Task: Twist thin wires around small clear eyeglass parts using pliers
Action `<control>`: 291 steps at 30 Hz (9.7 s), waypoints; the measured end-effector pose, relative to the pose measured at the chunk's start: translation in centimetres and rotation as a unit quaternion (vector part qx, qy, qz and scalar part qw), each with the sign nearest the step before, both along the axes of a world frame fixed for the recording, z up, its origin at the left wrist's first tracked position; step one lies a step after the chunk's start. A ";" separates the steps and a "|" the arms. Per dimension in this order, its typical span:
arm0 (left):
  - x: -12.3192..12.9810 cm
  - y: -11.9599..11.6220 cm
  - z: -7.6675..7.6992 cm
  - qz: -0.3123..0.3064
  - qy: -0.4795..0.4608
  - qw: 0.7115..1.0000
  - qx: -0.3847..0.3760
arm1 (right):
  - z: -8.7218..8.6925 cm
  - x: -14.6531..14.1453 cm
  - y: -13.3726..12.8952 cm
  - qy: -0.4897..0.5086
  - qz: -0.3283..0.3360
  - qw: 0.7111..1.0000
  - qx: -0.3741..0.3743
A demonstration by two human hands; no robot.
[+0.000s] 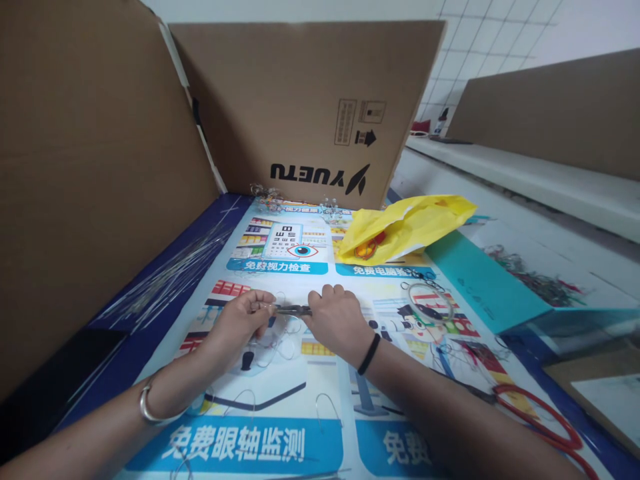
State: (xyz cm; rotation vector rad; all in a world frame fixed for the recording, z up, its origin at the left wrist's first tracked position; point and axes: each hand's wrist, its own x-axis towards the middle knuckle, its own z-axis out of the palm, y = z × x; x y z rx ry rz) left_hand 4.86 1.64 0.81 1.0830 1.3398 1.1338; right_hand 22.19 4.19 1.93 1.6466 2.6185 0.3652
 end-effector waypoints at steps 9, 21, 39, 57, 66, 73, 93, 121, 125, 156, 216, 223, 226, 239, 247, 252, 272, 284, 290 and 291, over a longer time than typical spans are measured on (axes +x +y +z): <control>0.0 0.1 -0.2 0.001 -0.005 1.000 0.005 | -0.5 0.2 0.2 -0.009 0.009 1.000 0.012; 0.3 -0.1 0.1 0.021 0.000 1.000 0.021 | 0.2 0.4 0.4 -0.005 0.009 0.999 0.050; 1.1 -0.7 0.7 0.067 0.008 0.996 0.054 | 0.4 0.2 0.0 -0.011 0.005 0.998 0.057; 1.0 -0.6 0.8 0.060 -0.009 0.997 0.040 | 0.2 0.3 0.0 -0.006 -0.004 0.999 0.031; 1.1 -0.6 1.0 0.074 -0.011 0.996 0.051 | 0.4 0.1 -0.4 -0.016 -0.013 0.998 0.059; 1.2 -0.7 1.2 0.082 -0.028 0.995 0.052 | 0.2 0.0 -0.6 -0.024 -0.005 0.997 0.072; 1.0 -0.8 1.6 0.077 -0.045 0.995 0.044 | -0.4 0.3 0.1 -0.013 0.035 0.998 0.041; 0.8 -0.6 0.8 0.067 -0.019 0.996 0.056 | -1.2 0.4 0.2 -0.029 0.042 0.998 0.040; 0.9 -0.7 0.9 0.069 -0.020 0.996 0.053 | -1.1 0.4 0.3 -0.019 0.042 0.999 0.018; 1.1 -0.6 0.9 0.067 -0.047 0.995 0.054 | -1.1 -0.1 0.1 -0.001 0.004 0.999 0.052; 1.1 -0.6 1.1 0.054 -0.064 0.995 0.045 | -0.8 0.1 0.4 0.001 0.010 1.000 0.001; 0.6 -0.3 0.9 0.006 -0.060 0.998 0.026 | -0.5 0.5 0.7 0.015 0.034 0.999 -0.011; 0.3 -0.3 1.0 -0.021 -0.060 0.998 0.011 | -0.3 0.7 0.8 0.010 0.050 0.999 -0.013; -0.4 -0.1 0.9 -0.088 -0.101 0.991 -0.007 | -0.4 0.9 1.0 0.002 0.074 0.997 0.002; -0.4 -0.1 0.9 -0.084 -0.082 0.993 -0.003 | -0.5 0.9 1.1 0.010 0.080 0.997 -0.018; -0.4 0.1 0.7 -0.076 -0.075 0.994 -0.007 | -0.4 0.8 1.0 0.021 0.063 0.998 -0.023; -0.9 0.7 -0.1 -0.124 -0.007 0.992 -0.037 | -0.5 0.5 0.9 0.010 -0.001 1.000 -0.013; -2.0 1.8 -0.3 -0.055 0.061 0.996 0.022 | -0.1 1.1 1.3 0.006 0.014 1.000 0.012; -3.3 2.8 -1.3 -0.030 0.134 0.984 0.111 | 2.9 1.8 0.6 -0.054 0.131 0.988 -0.060; -3.4 2.9 -1.5 -0.035 0.152 0.980 0.123 | 3.3 1.7 0.1 -0.062 0.156 0.983 -0.072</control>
